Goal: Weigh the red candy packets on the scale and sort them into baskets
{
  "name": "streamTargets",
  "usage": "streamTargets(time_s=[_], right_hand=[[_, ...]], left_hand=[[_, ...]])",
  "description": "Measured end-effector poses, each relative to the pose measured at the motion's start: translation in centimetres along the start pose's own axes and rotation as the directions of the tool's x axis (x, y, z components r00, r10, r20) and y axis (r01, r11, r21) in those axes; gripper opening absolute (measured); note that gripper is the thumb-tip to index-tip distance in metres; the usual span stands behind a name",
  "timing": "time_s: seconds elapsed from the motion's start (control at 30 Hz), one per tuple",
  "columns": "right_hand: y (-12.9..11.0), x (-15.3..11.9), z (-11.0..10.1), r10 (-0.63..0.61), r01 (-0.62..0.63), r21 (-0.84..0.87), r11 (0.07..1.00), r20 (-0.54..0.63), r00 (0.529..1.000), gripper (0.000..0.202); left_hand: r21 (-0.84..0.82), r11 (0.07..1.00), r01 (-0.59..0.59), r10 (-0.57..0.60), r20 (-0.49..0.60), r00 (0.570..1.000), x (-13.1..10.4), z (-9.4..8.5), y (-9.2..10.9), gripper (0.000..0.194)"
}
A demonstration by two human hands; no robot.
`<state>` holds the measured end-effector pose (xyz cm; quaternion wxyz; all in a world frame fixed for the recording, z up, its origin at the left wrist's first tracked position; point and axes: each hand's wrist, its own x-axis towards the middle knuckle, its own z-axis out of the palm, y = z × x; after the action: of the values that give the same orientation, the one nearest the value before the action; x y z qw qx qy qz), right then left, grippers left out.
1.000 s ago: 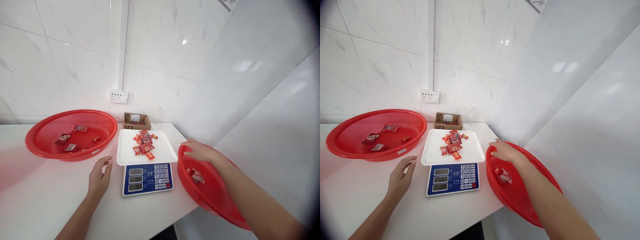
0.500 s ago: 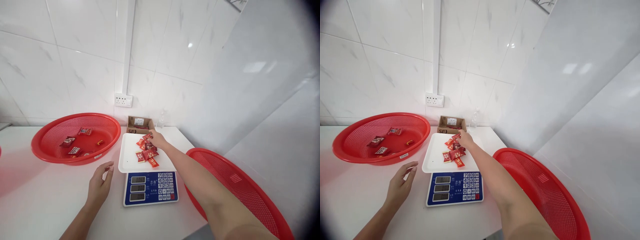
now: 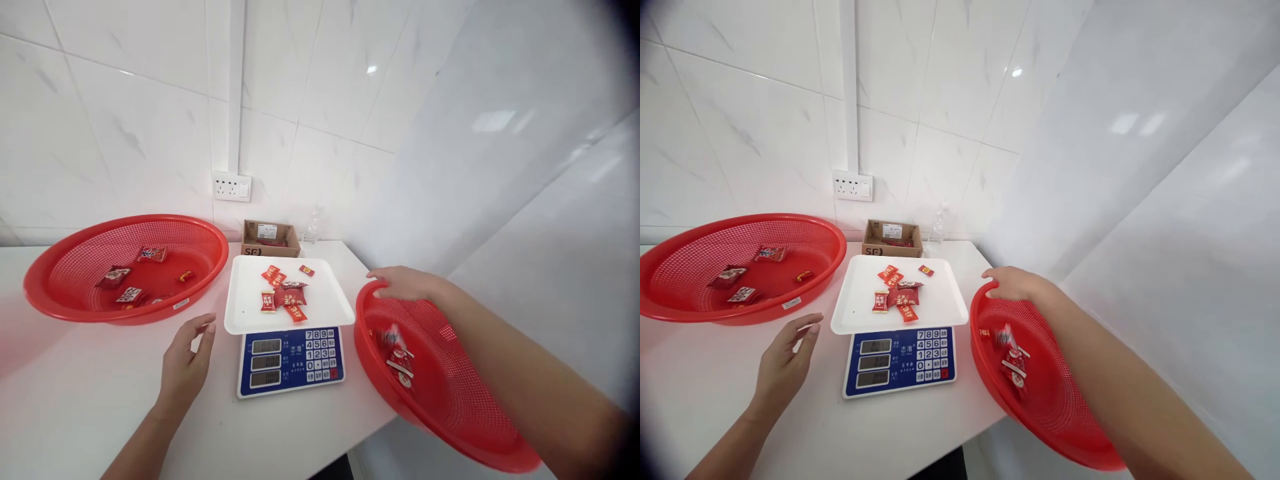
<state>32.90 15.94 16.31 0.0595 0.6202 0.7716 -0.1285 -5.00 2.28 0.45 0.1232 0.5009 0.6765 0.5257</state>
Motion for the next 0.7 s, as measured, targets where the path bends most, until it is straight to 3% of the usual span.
streamTargets(time_s=[0.17, 0.3, 0.4, 0.57, 0.7], right_hand=[[-5.1, 5.1, 4.0, -0.225, 0.223, -0.043, 0.974, -0.080, 0.971, 0.045], [-9.0, 9.4, 6.5, -0.289, 0.277, -0.110, 0.955, -0.124, 0.949, 0.043], [-10.4, 10.9, 7.5, -0.303, 0.286, -0.131, 0.949, -0.144, 0.942, 0.040], [-9.8, 9.4, 7.1, -0.288, 0.264, -0.147, 0.953, -0.178, 0.941, 0.032], [-6.2, 4.9, 4.8, -0.243, 0.217, -0.130, 0.968, -0.249, 0.937, 0.031]], left_hand=[[0.012, 1.000, -0.016, 0.015, 0.010, 1.000, 0.1, -0.1, -0.5, 0.039], [0.009, 1.000, -0.021, 0.021, -0.015, 1.000, 0.3, -0.1, -0.8, 0.038], [0.002, 1.000, -0.022, 0.023, -0.016, 1.000, 0.3, 0.0, -0.8, 0.037], [0.001, 0.999, -0.035, 0.035, 0.006, 0.999, 0.2, 0.0, -0.7, 0.037], [0.008, 1.000, -0.010, 0.010, 0.020, 1.000, 0.1, 0.0, -0.6, 0.037]])
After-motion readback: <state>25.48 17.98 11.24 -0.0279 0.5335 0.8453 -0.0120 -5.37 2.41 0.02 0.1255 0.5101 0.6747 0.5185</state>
